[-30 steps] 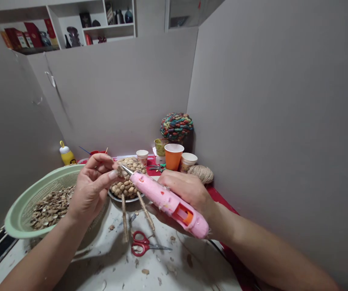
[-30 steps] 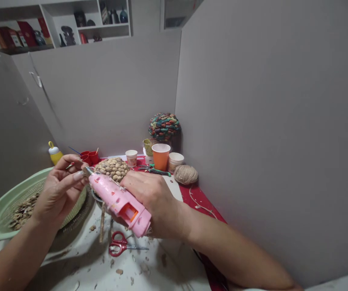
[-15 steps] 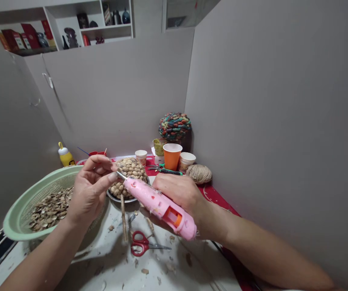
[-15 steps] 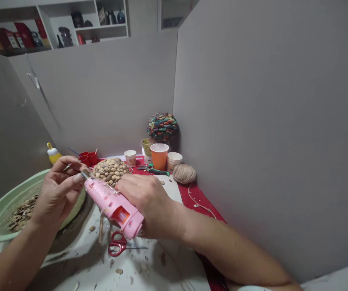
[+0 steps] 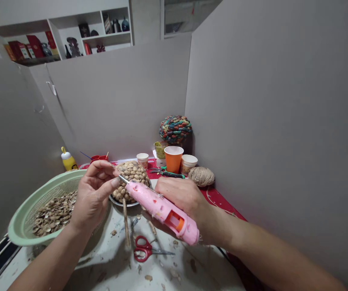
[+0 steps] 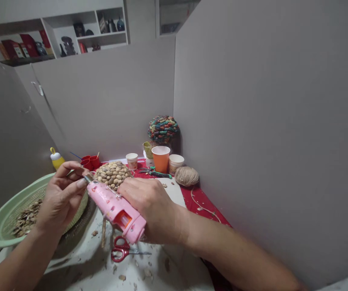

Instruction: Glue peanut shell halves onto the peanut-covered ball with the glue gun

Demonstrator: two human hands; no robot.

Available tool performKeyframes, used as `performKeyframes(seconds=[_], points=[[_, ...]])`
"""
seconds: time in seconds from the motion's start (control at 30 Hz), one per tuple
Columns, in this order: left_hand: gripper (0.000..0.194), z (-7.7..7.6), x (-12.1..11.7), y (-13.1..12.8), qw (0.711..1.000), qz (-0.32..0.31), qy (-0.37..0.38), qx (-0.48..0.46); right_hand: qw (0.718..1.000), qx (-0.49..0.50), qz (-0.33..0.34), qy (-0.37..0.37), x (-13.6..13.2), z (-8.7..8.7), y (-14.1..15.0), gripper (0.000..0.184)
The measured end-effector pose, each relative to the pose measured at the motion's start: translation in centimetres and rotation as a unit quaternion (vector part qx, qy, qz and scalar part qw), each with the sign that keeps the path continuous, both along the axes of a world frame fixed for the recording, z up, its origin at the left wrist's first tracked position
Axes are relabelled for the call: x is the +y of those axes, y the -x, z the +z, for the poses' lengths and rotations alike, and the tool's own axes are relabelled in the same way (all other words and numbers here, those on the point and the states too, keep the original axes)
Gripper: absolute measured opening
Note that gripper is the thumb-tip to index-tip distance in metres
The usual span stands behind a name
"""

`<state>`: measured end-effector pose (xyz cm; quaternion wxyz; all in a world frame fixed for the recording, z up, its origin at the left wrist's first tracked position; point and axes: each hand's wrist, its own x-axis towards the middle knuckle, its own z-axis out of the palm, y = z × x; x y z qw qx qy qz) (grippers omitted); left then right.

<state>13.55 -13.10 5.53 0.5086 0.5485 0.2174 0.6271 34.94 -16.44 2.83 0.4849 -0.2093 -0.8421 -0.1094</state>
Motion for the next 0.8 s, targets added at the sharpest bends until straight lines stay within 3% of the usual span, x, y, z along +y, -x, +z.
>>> performKeyframes(seconds=[0.8], points=[[0.033,0.13,-0.37,-0.06,1.0,-0.005,-0.001,0.0,0.999,-0.026,-0.024,0.012,-0.31,0.15,-0.25,0.025]])
